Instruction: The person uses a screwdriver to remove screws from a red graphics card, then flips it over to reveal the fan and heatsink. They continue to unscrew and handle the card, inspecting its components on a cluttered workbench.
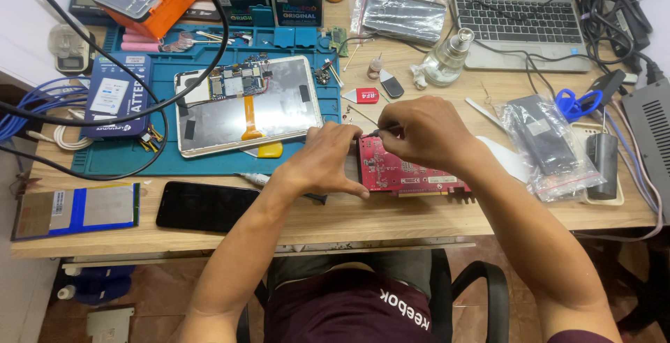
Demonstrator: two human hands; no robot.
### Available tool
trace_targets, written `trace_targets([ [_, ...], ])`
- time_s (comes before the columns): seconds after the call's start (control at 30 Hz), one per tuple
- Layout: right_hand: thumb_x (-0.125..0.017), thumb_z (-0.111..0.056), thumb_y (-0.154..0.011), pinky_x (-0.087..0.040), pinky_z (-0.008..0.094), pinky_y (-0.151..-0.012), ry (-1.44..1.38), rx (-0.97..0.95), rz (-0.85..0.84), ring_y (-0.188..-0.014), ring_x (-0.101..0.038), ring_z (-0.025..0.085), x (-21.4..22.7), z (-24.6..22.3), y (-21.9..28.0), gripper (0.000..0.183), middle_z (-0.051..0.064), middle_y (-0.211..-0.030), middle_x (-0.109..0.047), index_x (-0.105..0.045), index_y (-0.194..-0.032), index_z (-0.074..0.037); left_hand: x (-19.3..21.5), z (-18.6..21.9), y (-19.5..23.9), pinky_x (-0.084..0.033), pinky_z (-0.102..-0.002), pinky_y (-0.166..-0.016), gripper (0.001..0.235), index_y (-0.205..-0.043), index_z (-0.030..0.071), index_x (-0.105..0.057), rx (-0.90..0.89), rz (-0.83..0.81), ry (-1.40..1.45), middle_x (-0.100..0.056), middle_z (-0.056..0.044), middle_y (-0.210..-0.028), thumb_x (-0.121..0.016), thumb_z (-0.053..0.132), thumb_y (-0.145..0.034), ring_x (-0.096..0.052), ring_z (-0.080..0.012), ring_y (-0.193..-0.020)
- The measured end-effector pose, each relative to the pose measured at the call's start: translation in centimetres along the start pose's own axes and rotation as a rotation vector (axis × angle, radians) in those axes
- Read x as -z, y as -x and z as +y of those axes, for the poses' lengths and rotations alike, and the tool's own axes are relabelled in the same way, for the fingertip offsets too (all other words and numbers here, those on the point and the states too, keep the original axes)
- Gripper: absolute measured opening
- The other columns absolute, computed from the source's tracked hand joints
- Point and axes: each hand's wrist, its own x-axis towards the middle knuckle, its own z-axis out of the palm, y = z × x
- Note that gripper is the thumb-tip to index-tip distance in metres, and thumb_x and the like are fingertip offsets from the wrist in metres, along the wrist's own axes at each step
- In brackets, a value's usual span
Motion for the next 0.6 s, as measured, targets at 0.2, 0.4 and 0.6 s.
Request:
trace_targets([
  [0.2, -0.063, -0.023, -0.076, -0.049, 0.037, -0.058, 0.002, 0.004, -0.012, -0.063, -0.065, 0.023, -0.01, 0.23, -0.27, 0.009, 0.001, -0.060, -0.064, -0.065, -0.073, -0.015, 0.05, -0.04, -0.12, -0.034, -0.043, -0.090, 0.101, -0.124, 0.001, -0.041, 0.001, -0.012, 0.004, -0.056, -0.013, -0.111, -0.081, 0.057, -0.050, -0.048, -0.0268, -0.111],
  [0.4, -0.063, -0.021, -0.076, -0.049, 0.039, -0.058, -0.006, 0.006, -0.013, -0.063, -0.064, 0.026, 0.48, -0.12, -0.37, 0.008, 0.003, -0.059, -0.063, -0.065, -0.072, -0.014, 0.36, 0.37, -0.10, -0.034, -0.041, -0.091, 0.100, -0.124, 0.001, -0.042, 0.020, -0.016, 0.020, -0.056, -0.014, -0.110, -0.082, 0.055, -0.050, -0.048, -0.0261, -0.110],
  [0.6, -0.062, -0.018, -0.075, -0.049, 0.041, -0.059, 0.039, 0.008, -0.078, -0.066, -0.064, 0.028, 0.72, -0.21, -0.74, 0.005, 0.002, -0.060, -0.063, -0.065, -0.073, -0.015, 0.36, 0.42, -0.06, -0.035, -0.041, -0.091, 0.099, -0.124, 0.000, -0.042, 0.015, -0.016, 0.017, -0.056, -0.014, -0.111, -0.082, 0.055, -0.051, -0.047, -0.0268, -0.111],
])
